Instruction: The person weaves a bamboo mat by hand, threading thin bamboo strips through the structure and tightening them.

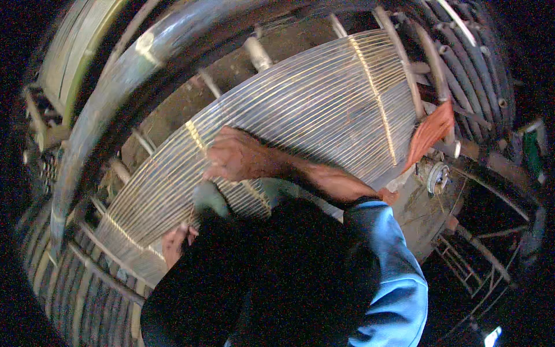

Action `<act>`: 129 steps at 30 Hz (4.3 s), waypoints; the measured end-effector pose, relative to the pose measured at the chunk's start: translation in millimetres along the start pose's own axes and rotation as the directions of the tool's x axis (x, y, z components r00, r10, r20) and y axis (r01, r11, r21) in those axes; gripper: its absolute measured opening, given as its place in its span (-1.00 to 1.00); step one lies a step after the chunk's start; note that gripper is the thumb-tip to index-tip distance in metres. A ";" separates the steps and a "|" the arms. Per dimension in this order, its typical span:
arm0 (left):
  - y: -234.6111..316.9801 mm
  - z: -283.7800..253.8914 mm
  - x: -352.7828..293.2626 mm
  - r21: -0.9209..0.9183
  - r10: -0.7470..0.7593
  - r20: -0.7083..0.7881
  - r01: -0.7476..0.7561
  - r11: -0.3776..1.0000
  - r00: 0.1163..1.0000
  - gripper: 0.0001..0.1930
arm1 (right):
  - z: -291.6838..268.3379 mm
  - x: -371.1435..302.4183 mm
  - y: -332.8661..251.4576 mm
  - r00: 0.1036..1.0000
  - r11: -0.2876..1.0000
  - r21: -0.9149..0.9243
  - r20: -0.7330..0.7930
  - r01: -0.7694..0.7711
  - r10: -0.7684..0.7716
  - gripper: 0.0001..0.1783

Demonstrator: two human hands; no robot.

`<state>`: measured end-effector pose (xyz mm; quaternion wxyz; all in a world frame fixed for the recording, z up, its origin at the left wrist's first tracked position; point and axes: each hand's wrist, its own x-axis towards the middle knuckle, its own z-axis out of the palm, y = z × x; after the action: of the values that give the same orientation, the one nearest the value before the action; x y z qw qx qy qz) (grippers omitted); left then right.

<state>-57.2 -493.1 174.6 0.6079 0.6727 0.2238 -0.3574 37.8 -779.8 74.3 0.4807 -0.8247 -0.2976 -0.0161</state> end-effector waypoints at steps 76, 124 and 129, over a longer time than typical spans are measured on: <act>294.8 29.2 56.9 0.572 0.673 0.014 -0.558 0.601 0.739 -0.77 | -295.1 -44.6 24.3 0.887 0.905 -0.041 0.185 -0.423 0.422 -0.58; 236.2 350.3 199.9 -0.035 0.009 0.395 0.006 0.999 0.919 -0.79 | -342.9 -113.8 110.6 0.959 0.953 0.119 0.077 -0.280 0.272 -0.80; 227.7 352.6 199.4 0.278 0.033 0.489 -0.192 0.941 0.872 -0.75 | -349.8 -110.3 119.3 0.966 0.953 0.162 0.047 -0.257 0.253 -0.74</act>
<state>165.2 -901.2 172.3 0.5480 0.6646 -0.0335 -0.5069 98.4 -1155.9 134.4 0.5423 -0.8132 -0.1949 0.0816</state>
